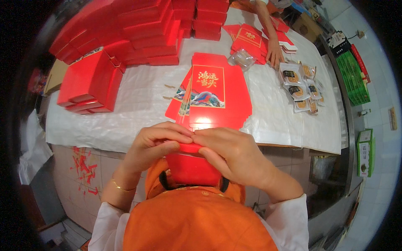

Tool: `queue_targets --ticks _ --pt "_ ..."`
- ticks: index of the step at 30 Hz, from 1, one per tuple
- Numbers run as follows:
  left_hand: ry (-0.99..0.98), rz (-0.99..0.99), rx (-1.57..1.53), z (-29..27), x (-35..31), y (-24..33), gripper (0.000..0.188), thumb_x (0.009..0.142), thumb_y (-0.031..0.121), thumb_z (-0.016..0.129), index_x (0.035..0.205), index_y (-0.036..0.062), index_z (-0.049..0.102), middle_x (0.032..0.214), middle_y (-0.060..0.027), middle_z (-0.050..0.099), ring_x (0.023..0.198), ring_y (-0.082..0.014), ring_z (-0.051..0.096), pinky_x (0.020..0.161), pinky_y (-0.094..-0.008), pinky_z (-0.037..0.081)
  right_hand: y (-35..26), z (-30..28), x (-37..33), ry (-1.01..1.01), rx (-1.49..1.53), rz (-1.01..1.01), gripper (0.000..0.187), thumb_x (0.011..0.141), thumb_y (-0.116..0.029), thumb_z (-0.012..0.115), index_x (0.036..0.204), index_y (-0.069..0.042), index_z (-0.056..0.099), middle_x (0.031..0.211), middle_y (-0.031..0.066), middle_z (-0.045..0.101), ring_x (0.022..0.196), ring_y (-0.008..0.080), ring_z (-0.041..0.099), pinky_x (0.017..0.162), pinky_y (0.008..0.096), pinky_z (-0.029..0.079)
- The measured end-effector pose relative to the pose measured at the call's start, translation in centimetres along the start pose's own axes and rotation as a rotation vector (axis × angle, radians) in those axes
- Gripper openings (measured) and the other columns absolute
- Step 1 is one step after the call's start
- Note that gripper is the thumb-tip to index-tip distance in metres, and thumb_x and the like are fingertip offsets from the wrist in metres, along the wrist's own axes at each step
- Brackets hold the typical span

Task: The person assembles red cardboard boxes by hand, folding the flaps and pressing them into place.

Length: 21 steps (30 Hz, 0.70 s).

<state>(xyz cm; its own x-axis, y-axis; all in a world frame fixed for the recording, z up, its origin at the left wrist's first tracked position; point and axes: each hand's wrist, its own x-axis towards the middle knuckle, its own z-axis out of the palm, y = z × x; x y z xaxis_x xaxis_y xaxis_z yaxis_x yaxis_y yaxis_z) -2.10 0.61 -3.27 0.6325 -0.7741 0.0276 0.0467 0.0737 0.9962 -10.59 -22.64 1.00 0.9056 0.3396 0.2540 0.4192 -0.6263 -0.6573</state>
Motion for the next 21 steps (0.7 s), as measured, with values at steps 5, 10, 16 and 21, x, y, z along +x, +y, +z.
queue_targets --ticks 5,10,16,21 --pt "0.068 0.160 0.086 0.7 -0.2 -2.4 0.021 0.097 0.003 0.057 0.109 -0.0003 0.074 0.116 -0.0114 0.068 0.110 -0.0215 0.063 0.097 -0.0326 0.049 0.8 0.4 -0.4 -0.011 -0.076 -0.054 0.031 0.086 -0.006 0.069 0.116 0.000 0.069 0.112 0.0177 0.069 0.097 0.0324 0.069 0.081 0.0386 0.057" --pt "0.083 0.207 0.130 0.8 -0.3 -2.7 0.022 0.098 0.003 0.055 0.110 -0.0001 0.074 0.116 -0.0111 0.069 0.109 -0.0220 0.064 0.096 -0.0326 0.049 0.8 0.4 -0.4 -0.031 -0.118 -0.083 0.035 0.084 -0.006 0.071 0.118 0.000 0.068 0.115 0.0175 0.068 0.096 0.0321 0.068 0.081 0.0389 0.057" --pt "0.080 0.158 0.131 0.7 -0.6 -2.7 0.025 0.100 0.005 0.052 0.111 -0.0011 0.073 0.119 -0.0124 0.068 0.112 -0.0225 0.063 0.097 -0.0330 0.049 1.2 0.9 -0.5 -0.034 -0.135 -0.094 0.037 0.082 -0.003 0.068 0.119 0.002 0.066 0.118 0.0188 0.066 0.097 0.0330 0.067 0.083 0.0405 0.057" --pt "0.099 0.050 0.172 1.1 -0.9 -1.6 0.030 0.103 0.010 0.047 0.112 -0.0036 0.073 0.124 -0.0147 0.066 0.117 -0.0218 0.060 0.100 -0.0345 0.047 1.3 0.9 -0.7 -0.044 -0.094 -0.064 0.036 0.084 -0.003 0.063 0.119 0.003 0.065 0.122 0.0191 0.064 0.102 0.0338 0.066 0.088 0.0419 0.055"
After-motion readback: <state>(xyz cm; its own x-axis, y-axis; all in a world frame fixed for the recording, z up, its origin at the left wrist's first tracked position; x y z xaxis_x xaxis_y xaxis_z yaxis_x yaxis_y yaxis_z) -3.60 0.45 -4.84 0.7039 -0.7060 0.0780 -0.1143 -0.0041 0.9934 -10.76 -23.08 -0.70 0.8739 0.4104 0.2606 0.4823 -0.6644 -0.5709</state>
